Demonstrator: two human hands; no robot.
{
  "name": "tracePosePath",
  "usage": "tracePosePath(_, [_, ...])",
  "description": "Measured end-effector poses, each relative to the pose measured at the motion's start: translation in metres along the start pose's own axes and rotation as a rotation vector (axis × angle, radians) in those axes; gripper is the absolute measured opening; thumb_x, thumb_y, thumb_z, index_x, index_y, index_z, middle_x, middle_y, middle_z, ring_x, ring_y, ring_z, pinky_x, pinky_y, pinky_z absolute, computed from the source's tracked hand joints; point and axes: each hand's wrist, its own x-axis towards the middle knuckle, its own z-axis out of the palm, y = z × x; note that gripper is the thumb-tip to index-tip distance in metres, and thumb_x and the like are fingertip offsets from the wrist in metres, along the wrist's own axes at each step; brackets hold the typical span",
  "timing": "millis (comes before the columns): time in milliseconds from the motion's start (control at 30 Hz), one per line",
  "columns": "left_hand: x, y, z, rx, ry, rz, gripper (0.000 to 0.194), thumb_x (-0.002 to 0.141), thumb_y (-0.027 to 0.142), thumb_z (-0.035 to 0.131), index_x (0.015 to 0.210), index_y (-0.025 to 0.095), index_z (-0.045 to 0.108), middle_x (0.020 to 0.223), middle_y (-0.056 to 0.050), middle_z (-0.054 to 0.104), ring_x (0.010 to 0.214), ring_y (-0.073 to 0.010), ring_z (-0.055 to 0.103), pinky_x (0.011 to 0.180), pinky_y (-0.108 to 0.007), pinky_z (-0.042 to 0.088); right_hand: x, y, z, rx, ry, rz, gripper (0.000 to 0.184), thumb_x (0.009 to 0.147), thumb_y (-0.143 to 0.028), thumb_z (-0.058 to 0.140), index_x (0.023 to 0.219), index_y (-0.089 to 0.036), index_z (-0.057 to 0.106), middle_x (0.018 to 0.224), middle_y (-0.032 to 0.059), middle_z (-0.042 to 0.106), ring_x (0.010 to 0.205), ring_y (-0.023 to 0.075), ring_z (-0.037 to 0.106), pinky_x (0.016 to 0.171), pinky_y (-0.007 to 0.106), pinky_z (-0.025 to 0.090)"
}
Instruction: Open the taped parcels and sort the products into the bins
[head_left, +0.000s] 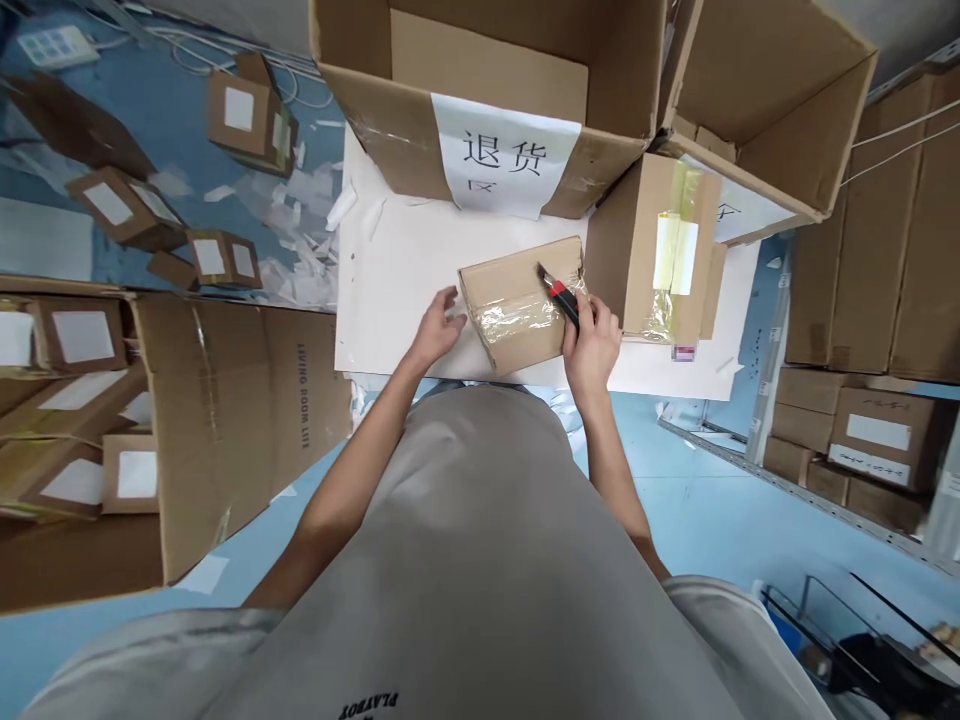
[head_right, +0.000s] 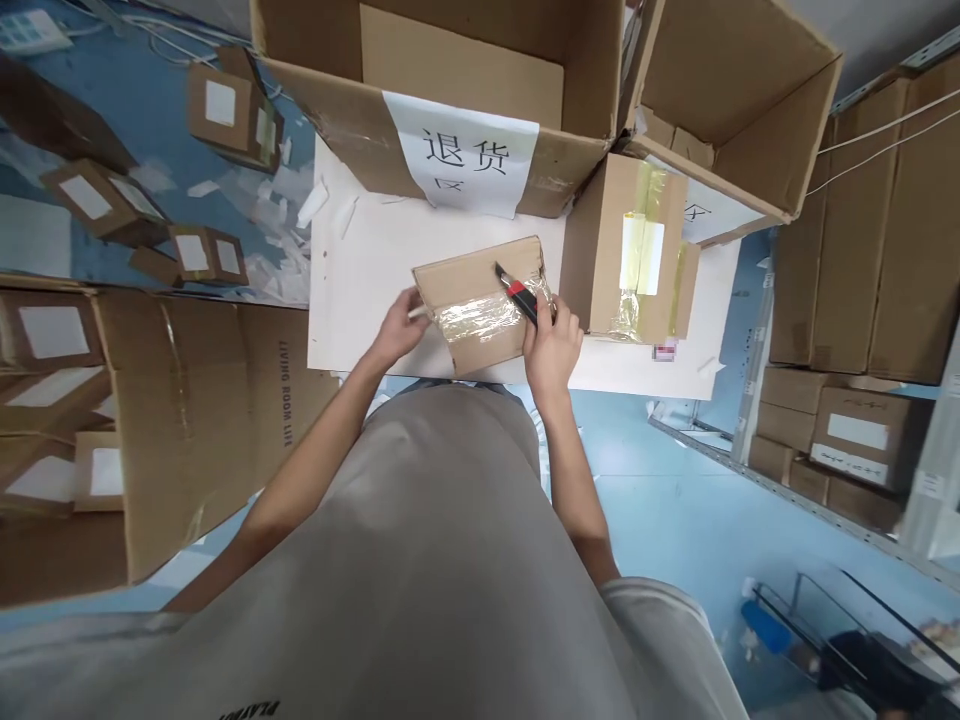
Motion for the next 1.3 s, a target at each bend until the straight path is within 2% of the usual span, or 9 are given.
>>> tracePosePath(100, [0.009, 0.027, -0.02, -0.045, -0.002, 0.082, 0.06, 0.101, 0.05, 0.077, 0.156, 0.03, 0.065, 0.167, -0.014, 0.068, 0.16, -0.0372, 0.063, 0.129, -0.06, 0.056, 0.007, -0.003, 0.009, -0.008, 0.061, -0.002, 0.065, 0.119, -0.031, 0.031, 0.18, -0.019, 0.053, 0.169, 0.0279, 0.06, 0.145, 0.0424, 0.059, 0.117, 0.059, 0.054])
tracePosePath(200, [0.025, 0.051, -0.025, -0.038, -0.038, 0.176, 0.052, 0.099, 0.046, 0.08, 0.147, 0.027, 0.071, 0.155, -0.01, 0.074, 0.151, -0.035, 0.068, 0.131, -0.056, 0.055, 0.01, -0.003, 0.006, -0.04, 0.081, -0.006, 0.063, 0.12, -0.032, 0.031, 0.177, -0.019, 0.057, 0.17, 0.0265, 0.06, 0.146, 0.0402, 0.061, 0.118, 0.057, 0.056])
tracePosePath(300, [0.046, 0.061, -0.02, -0.029, -0.031, 0.176, 0.046, 0.094, 0.037, 0.084, 0.136, 0.022, 0.073, 0.142, -0.009, 0.077, 0.139, -0.0321, 0.073, 0.129, -0.053, 0.058, 0.0, -0.008, -0.01, -0.03, 0.104, 0.026, 0.063, 0.121, -0.032, 0.03, 0.175, -0.018, 0.058, 0.17, 0.0256, 0.06, 0.148, 0.0378, 0.064, 0.12, 0.055, 0.057])
tracePosePath(400, [0.063, 0.058, -0.016, -0.046, -0.039, 0.149, 0.043, 0.09, 0.027, 0.085, 0.131, 0.02, 0.073, 0.137, -0.009, 0.077, 0.134, -0.0318, 0.074, 0.127, -0.053, 0.06, -0.024, -0.025, -0.03, 0.033, 0.039, 0.021, 0.067, 0.122, -0.037, 0.028, 0.185, -0.021, 0.043, 0.156, 0.023, 0.073, 0.14, 0.0386, 0.072, 0.114, 0.053, 0.062])
tracePosePath(500, [0.071, 0.05, -0.017, -0.095, -0.074, 0.132, 0.043, 0.087, 0.024, 0.087, 0.128, 0.021, 0.073, 0.133, -0.008, 0.077, 0.133, -0.0326, 0.074, 0.127, -0.055, 0.06, -0.048, -0.051, -0.045, 0.137, -0.161, -0.051, 0.069, 0.124, -0.043, 0.031, 0.191, -0.029, 0.029, 0.144, 0.0139, 0.083, 0.122, 0.0354, 0.082, 0.102, 0.046, 0.067])
tracePosePath(567, [0.073, 0.046, -0.017, -0.139, -0.087, 0.122, 0.043, 0.086, 0.024, 0.088, 0.126, 0.022, 0.073, 0.131, -0.007, 0.077, 0.135, -0.0334, 0.073, 0.128, -0.056, 0.059, -0.057, -0.07, -0.049, 0.18, -0.262, -0.087, 0.069, 0.124, -0.043, 0.034, 0.191, -0.032, 0.029, 0.141, 0.0088, 0.086, 0.114, 0.0331, 0.085, 0.098, 0.042, 0.068])
tracePosePath(700, [0.073, 0.044, -0.016, -0.181, -0.099, 0.122, 0.041, 0.087, 0.024, 0.088, 0.124, 0.022, 0.073, 0.128, -0.006, 0.076, 0.138, -0.0343, 0.072, 0.127, -0.058, 0.059, -0.055, -0.098, -0.048, 0.132, -0.308, -0.102, 0.067, 0.124, -0.038, 0.037, 0.191, -0.034, 0.032, 0.142, 0.0054, 0.088, 0.118, 0.0339, 0.086, 0.099, 0.039, 0.066])
tracePosePath(1067, [0.069, 0.046, -0.008, -0.186, -0.066, 0.15, 0.036, 0.091, 0.03, 0.082, 0.125, 0.022, 0.077, 0.13, -0.007, 0.078, 0.129, -0.0325, 0.076, 0.12, -0.051, 0.065, -0.029, -0.16, -0.067, -0.282, -0.498, -0.029, 0.075, 0.123, -0.026, 0.037, 0.194, -0.024, 0.014, 0.132, 0.0203, 0.086, 0.115, 0.0345, 0.083, 0.104, 0.042, 0.062])
tracePosePath(1300, [0.064, 0.058, -0.012, -0.094, -0.064, 0.16, 0.037, 0.094, 0.031, 0.082, 0.13, 0.022, 0.08, 0.134, -0.008, 0.082, 0.125, -0.0334, 0.078, 0.117, -0.048, 0.065, -0.044, -0.167, -0.087, -0.394, -0.646, 0.022, 0.069, 0.122, -0.02, 0.038, 0.19, -0.023, 0.029, 0.123, 0.0223, 0.085, 0.115, 0.0347, 0.084, 0.1, 0.043, 0.063])
